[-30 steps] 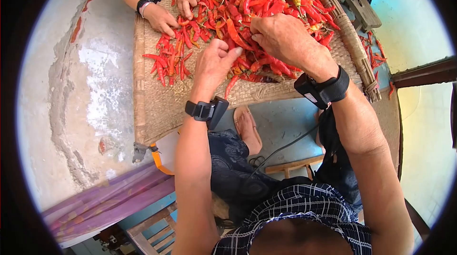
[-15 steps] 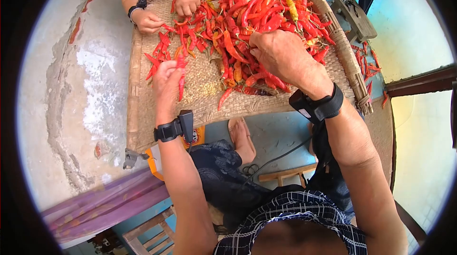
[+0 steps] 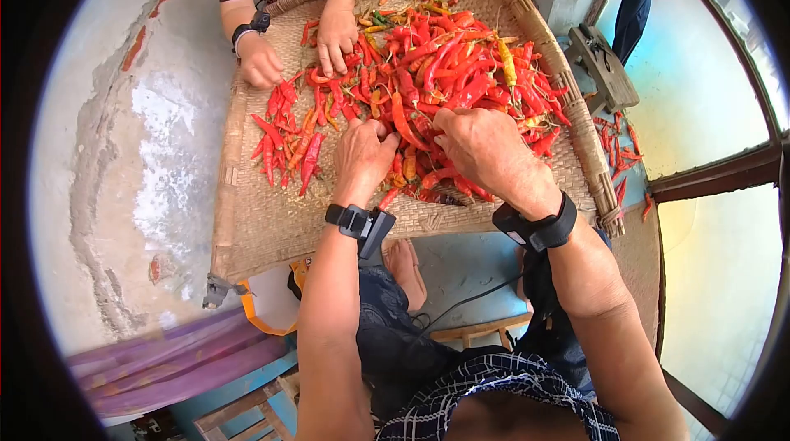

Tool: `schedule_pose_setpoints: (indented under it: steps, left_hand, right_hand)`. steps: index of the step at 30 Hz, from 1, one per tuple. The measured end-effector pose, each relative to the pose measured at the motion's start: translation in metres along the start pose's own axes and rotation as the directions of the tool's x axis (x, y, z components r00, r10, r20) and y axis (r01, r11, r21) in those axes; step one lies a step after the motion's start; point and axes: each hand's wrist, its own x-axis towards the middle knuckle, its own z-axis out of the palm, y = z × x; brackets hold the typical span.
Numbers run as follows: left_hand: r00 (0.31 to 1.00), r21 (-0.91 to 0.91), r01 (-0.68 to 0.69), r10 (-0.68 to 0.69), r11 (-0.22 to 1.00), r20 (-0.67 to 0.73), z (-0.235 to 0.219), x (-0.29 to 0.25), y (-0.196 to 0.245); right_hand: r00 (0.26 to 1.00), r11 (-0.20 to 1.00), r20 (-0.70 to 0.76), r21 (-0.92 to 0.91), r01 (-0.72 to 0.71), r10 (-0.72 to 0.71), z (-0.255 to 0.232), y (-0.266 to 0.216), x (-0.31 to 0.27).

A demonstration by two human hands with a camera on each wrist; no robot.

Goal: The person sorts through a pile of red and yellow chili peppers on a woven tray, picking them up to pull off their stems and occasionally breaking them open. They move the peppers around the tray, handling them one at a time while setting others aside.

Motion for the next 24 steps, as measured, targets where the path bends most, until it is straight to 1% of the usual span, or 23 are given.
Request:
schedule_pose_setpoints:
  steps: [1,2,3,4,5,6,7,8,10,11,13,14,15,17,18,19,20,21,22,23,24]
  left_hand:
    - [1.0,-0.004,0.002,-0.002,1.0,0.004,0.003,0.003,-0.004]
    - [0.993,-0.164,0.08,-0.064,0.983,0.102,0.006,0.008,-0.011]
    - [0.972,-0.308,0.17,-0.109,0.936,0.206,0.004,0.008,-0.011]
    - [0.994,-0.359,0.076,-0.042,0.93,0.103,-0.002,0.003,-0.012]
    - [0.993,-0.356,0.078,-0.042,0.931,0.109,-0.007,0.001,-0.016]
    - [0.983,-0.562,0.143,-0.051,0.815,0.177,-0.014,0.0,-0.027]
    - [0.969,-0.728,0.214,-0.044,0.651,0.245,-0.023,-0.002,-0.035]
    - [0.968,-0.724,0.216,-0.045,0.655,0.249,-0.03,-0.005,-0.04]
    - [0.973,-0.819,0.227,-0.155,0.526,0.171,-0.042,-0.012,-0.047]
    - [0.972,-0.816,0.232,-0.155,0.529,0.176,-0.045,-0.013,-0.055]
    - [0.945,-0.858,0.281,-0.278,0.431,0.17,-0.051,-0.014,-0.071]
    - [0.925,-0.844,0.318,-0.338,0.432,0.175,-0.054,-0.013,-0.078]
    - [0.923,-0.841,0.322,-0.34,0.435,0.178,-0.055,-0.013,-0.083]
    - [0.913,-0.745,0.307,-0.403,0.592,0.056,-0.049,-0.011,-0.099]
    - [0.935,-0.633,0.189,-0.334,0.751,-0.116,-0.026,-0.002,-0.135]
    - [0.934,-0.631,0.193,-0.337,0.752,-0.116,-0.029,-0.003,-0.122]
    - [0.874,-0.299,0.113,-0.237,0.948,-0.423,-0.028,-0.005,-0.106]
    - [0.763,0.092,0.107,-0.022,0.99,-0.646,-0.033,-0.007,-0.087]
    - [0.869,-0.083,0.085,-0.115,0.993,-0.482,-0.04,-0.009,-0.075]
    - [0.869,-0.082,0.088,-0.117,0.993,-0.481,-0.04,-0.01,-0.071]
    - [0.958,-0.015,0.11,-0.11,0.994,-0.266,-0.039,-0.011,-0.067]
  right_hand:
    - [1.0,1.0,0.006,-0.001,-0.001,0.001,-0.001,0.001,0.0]
    - [1.0,1.0,0.012,-0.019,0.002,-0.001,-0.001,0.002,-0.001]
    - [1.0,0.999,0.016,-0.035,0.004,-0.004,-0.002,0.001,-0.002]
    - [1.0,1.0,0.019,-0.03,0.0,0.0,-0.003,0.001,-0.002]
    - [1.0,1.0,0.016,-0.025,0.006,-0.005,-0.005,0.0,-0.002]
    - [1.0,1.0,0.013,-0.018,0.011,-0.011,-0.006,-0.001,-0.002]
    - [1.0,1.0,0.013,-0.01,0.006,-0.006,-0.008,-0.001,-0.002]
    - [1.0,1.0,0.013,-0.006,0.004,-0.004,-0.009,-0.002,-0.002]
    - [1.0,1.0,0.015,0.001,-0.001,0.001,-0.009,-0.002,-0.002]
    - [1.0,1.0,0.017,0.002,0.005,-0.005,-0.009,-0.001,-0.002]
    - [1.0,1.0,0.02,0.008,0.009,-0.009,-0.007,-0.001,-0.001]
    - [1.0,1.0,0.023,-0.002,0.003,-0.003,-0.005,-0.001,-0.001]
    - [1.0,1.0,0.026,-0.013,-0.002,0.002,-0.004,-0.001,-0.001]
    - [1.0,1.0,0.027,0.001,0.0,0.0,-0.005,-0.002,-0.001]
    - [0.999,1.0,0.038,-0.008,-0.003,0.003,-0.006,-0.002,-0.001]
    - [0.999,1.0,0.049,-0.017,-0.007,0.007,-0.006,-0.003,-0.001]
    - [0.999,1.0,0.051,-0.012,-0.005,0.005,-0.006,-0.003,0.0]
    - [0.999,1.0,0.053,-0.013,-0.004,0.005,-0.006,-0.004,0.0]
    - [0.998,1.0,0.056,-0.014,-0.003,0.004,-0.006,-0.003,0.0]
    - [0.998,1.0,0.058,-0.012,-0.002,0.002,-0.005,-0.003,0.001]
    - [0.998,1.0,0.066,-0.019,-0.001,0.002,-0.005,-0.002,0.001]
